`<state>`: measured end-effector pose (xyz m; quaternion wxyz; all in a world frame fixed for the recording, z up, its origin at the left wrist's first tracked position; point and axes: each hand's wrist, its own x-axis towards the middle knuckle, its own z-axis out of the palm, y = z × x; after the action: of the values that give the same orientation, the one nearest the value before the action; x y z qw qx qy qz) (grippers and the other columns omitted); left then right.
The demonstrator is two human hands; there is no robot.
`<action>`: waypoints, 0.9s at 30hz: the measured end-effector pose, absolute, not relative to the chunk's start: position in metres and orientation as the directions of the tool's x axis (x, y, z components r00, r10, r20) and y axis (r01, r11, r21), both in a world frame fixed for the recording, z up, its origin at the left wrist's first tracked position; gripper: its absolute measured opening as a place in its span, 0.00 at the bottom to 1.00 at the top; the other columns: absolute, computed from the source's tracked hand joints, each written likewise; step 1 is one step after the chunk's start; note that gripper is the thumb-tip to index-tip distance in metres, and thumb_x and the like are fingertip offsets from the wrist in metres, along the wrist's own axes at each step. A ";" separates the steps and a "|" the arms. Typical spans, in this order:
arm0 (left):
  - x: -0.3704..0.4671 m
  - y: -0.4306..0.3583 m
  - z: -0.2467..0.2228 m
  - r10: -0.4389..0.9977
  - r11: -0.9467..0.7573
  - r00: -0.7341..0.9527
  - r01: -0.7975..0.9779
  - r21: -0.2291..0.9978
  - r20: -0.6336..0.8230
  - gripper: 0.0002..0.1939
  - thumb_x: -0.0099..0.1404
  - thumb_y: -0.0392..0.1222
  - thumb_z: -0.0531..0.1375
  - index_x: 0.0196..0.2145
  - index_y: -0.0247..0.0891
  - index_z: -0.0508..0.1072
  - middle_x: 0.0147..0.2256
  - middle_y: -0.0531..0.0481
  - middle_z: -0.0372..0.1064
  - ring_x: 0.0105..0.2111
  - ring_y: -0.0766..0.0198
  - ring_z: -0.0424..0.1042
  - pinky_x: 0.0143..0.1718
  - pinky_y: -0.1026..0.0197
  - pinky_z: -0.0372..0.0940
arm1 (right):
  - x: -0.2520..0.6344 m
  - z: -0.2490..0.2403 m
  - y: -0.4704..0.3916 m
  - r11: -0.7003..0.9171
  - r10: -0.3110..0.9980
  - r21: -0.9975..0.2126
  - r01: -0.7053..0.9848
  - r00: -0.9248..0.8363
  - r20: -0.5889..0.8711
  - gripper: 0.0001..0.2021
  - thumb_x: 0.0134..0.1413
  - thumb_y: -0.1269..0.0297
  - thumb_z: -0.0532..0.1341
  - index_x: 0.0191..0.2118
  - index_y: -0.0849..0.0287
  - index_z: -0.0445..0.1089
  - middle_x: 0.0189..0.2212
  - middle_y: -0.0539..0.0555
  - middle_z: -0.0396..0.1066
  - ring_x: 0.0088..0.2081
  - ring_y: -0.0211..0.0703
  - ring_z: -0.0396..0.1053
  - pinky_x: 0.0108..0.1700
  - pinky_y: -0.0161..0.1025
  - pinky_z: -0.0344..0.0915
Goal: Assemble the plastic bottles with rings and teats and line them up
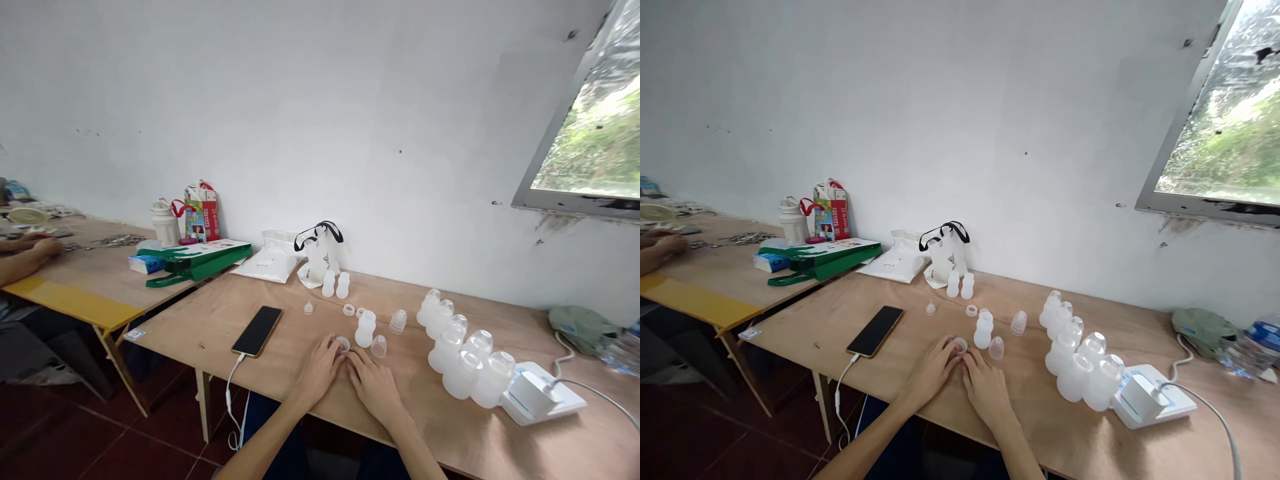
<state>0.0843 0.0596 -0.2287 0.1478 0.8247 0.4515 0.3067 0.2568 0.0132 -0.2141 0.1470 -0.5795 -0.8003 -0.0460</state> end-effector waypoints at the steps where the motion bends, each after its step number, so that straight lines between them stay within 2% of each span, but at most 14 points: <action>1: 0.084 0.061 -0.230 0.829 -0.558 0.407 0.629 0.540 0.383 0.12 0.75 0.35 0.51 0.50 0.44 0.71 0.59 0.44 0.67 0.56 0.53 0.71 0.57 0.51 0.67 | 0.257 -0.215 0.014 0.324 0.913 -0.094 0.941 -0.285 0.291 0.17 0.72 0.66 0.48 0.56 0.52 0.70 0.60 0.54 0.72 0.42 0.47 0.80 0.36 0.39 0.74; 5: 0.081 0.063 -0.231 0.859 -0.511 0.373 0.614 0.601 0.350 0.16 0.72 0.28 0.46 0.47 0.42 0.69 0.50 0.44 0.73 0.49 0.56 0.74 0.50 0.54 0.67 | 0.257 -0.218 0.015 0.321 0.910 -0.084 0.943 -0.283 0.304 0.16 0.72 0.66 0.49 0.57 0.51 0.70 0.60 0.54 0.71 0.41 0.47 0.80 0.34 0.40 0.74; 8: 0.083 0.061 -0.226 0.891 -0.454 0.328 0.640 0.620 0.314 0.12 0.74 0.32 0.45 0.42 0.42 0.67 0.40 0.46 0.74 0.42 0.54 0.75 0.43 0.56 0.66 | 0.258 -0.219 0.015 0.321 0.908 -0.086 0.943 -0.281 0.310 0.16 0.71 0.67 0.50 0.57 0.51 0.69 0.59 0.53 0.72 0.41 0.46 0.80 0.33 0.39 0.73; 13: 0.087 0.054 -0.215 0.886 -0.462 0.375 0.642 0.613 0.275 0.03 0.73 0.38 0.52 0.41 0.43 0.65 0.41 0.46 0.74 0.42 0.52 0.75 0.41 0.57 0.64 | 0.259 -0.220 0.016 0.326 0.906 -0.069 0.943 -0.291 0.306 0.16 0.71 0.66 0.50 0.57 0.50 0.70 0.59 0.54 0.72 0.39 0.47 0.80 0.30 0.38 0.71; 18: 0.085 0.054 -0.217 0.888 -0.448 0.377 0.580 0.680 0.264 0.11 0.77 0.46 0.46 0.40 0.44 0.63 0.41 0.46 0.74 0.41 0.52 0.75 0.40 0.58 0.63 | 0.260 -0.220 0.016 0.351 0.899 -0.074 0.934 -0.313 0.306 0.18 0.71 0.66 0.49 0.58 0.50 0.69 0.61 0.55 0.71 0.39 0.49 0.80 0.31 0.41 0.72; 22: 0.083 0.057 -0.218 0.899 -0.411 0.354 0.484 0.772 0.257 0.11 0.77 0.49 0.47 0.40 0.45 0.63 0.39 0.49 0.74 0.40 0.54 0.74 0.39 0.59 0.63 | 0.258 -0.214 0.014 0.413 0.885 -0.125 0.902 -0.366 0.288 0.17 0.71 0.65 0.50 0.58 0.50 0.69 0.60 0.54 0.71 0.45 0.49 0.79 0.37 0.40 0.74; 27: 0.082 0.059 -0.216 0.908 -0.380 0.334 0.396 0.836 0.254 0.12 0.76 0.52 0.48 0.38 0.45 0.63 0.38 0.51 0.73 0.39 0.56 0.73 0.40 0.59 0.63 | 0.255 -0.209 0.010 0.463 0.872 -0.188 0.866 -0.408 0.271 0.18 0.71 0.63 0.51 0.61 0.47 0.67 0.64 0.54 0.68 0.50 0.51 0.78 0.45 0.45 0.76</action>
<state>0.0820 0.0595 -0.2165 0.3421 0.7415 0.4394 0.3741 0.2551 0.0099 -0.2090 0.1669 -0.5180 -0.8389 0.0089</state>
